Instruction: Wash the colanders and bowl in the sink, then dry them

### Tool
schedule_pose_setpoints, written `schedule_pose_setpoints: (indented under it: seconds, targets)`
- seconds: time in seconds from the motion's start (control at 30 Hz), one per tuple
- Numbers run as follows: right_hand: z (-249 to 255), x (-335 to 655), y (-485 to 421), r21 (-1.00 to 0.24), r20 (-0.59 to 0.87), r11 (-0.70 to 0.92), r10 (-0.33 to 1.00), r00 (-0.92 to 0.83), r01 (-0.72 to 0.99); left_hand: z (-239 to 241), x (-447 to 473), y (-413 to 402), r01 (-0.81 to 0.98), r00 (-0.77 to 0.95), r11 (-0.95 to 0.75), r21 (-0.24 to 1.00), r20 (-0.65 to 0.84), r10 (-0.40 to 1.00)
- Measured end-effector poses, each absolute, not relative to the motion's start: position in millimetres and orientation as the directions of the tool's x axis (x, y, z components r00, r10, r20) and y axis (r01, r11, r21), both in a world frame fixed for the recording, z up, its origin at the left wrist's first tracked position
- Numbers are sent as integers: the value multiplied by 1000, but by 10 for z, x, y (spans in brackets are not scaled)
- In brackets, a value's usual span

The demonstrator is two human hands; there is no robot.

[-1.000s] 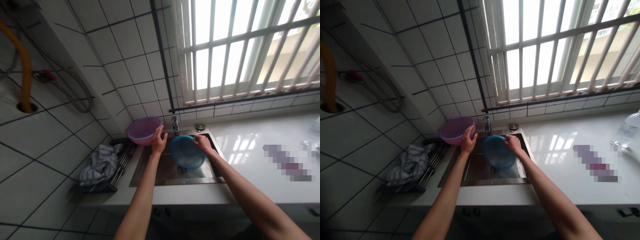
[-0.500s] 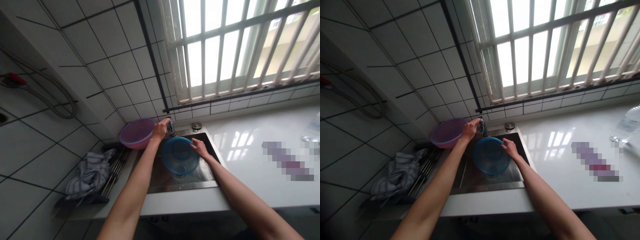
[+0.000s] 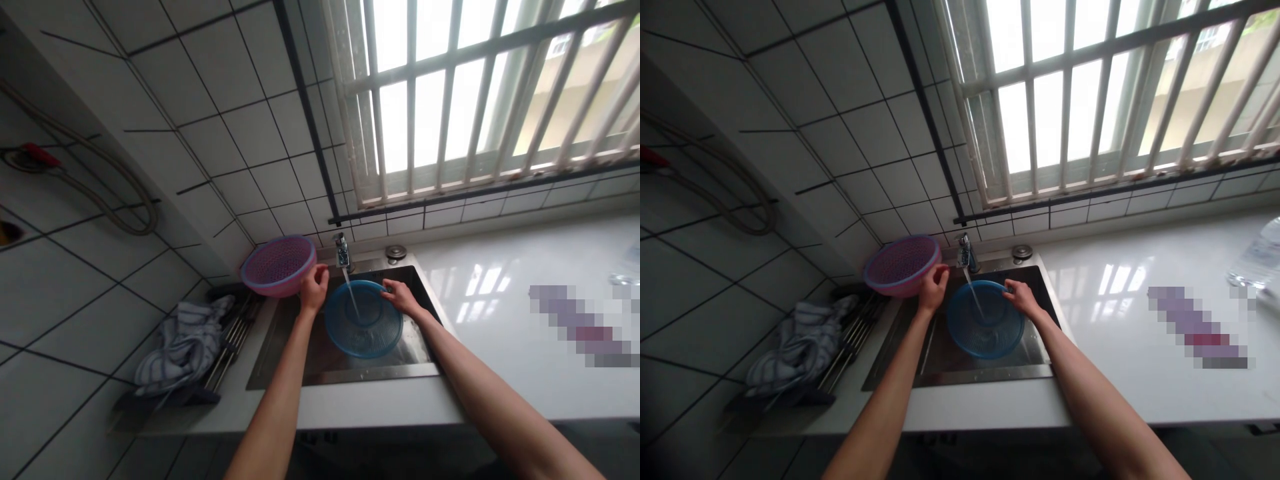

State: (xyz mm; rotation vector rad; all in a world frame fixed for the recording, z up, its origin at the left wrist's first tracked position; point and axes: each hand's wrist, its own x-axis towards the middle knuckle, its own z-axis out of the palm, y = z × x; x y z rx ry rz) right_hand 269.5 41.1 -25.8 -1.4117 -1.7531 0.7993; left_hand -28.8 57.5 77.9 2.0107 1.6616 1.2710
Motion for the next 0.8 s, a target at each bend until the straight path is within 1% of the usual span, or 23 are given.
schedule_pose_setpoints:
  seconds: [0.07,0.13,0.17,0.2,0.27,0.33,0.4,0.47,0.53,0.6,0.67,0.73,0.8]
  targets:
    - [-266,2694,421,-836,176,262,960,-217,482,472,-361,428,647,49,-235,725,267,962]
    - [-268,2684,415,-836,200,314,938,-283,450,216,-379,349,623,108,-155,767,112,988]
    - [-266,2679,408,-834,209,324,935,-287,448,118,-370,337,617,131,-124,777,54,990]
    - [-262,2677,400,-830,216,321,939,-269,455,41,-353,341,619,135,-87,781,3,991]
    - [-259,2693,386,-826,230,280,960,-160,490,-57,-312,376,626,103,-25,780,-52,993]
    - [-269,2747,379,-825,213,188,977,-15,533,-109,-293,418,618,51,14,786,-59,997]
    - [-293,2827,377,-812,111,59,992,55,581,-147,-322,439,592,27,19,806,-43,999]
    - [-319,2896,370,-769,-39,-45,999,23,638,-188,-398,436,543,32,15,840,-39,999]
    - [-328,2918,353,-722,-123,-59,991,-43,690,-231,-491,421,443,79,13,896,-53,995]
    - [-309,2878,324,-684,-111,-13,990,-86,730,-266,-558,408,314,138,11,949,-57,989]
    - [-262,2784,289,-643,-56,51,992,-113,764,-289,-569,404,256,158,-12,966,-29,987]
    - [-203,2661,253,-610,-6,109,990,-141,785,-299,-530,407,287,176,-64,956,13,984]
    - [-156,2548,225,-603,45,154,986,-159,783,-297,-482,414,365,216,-121,923,42,975]
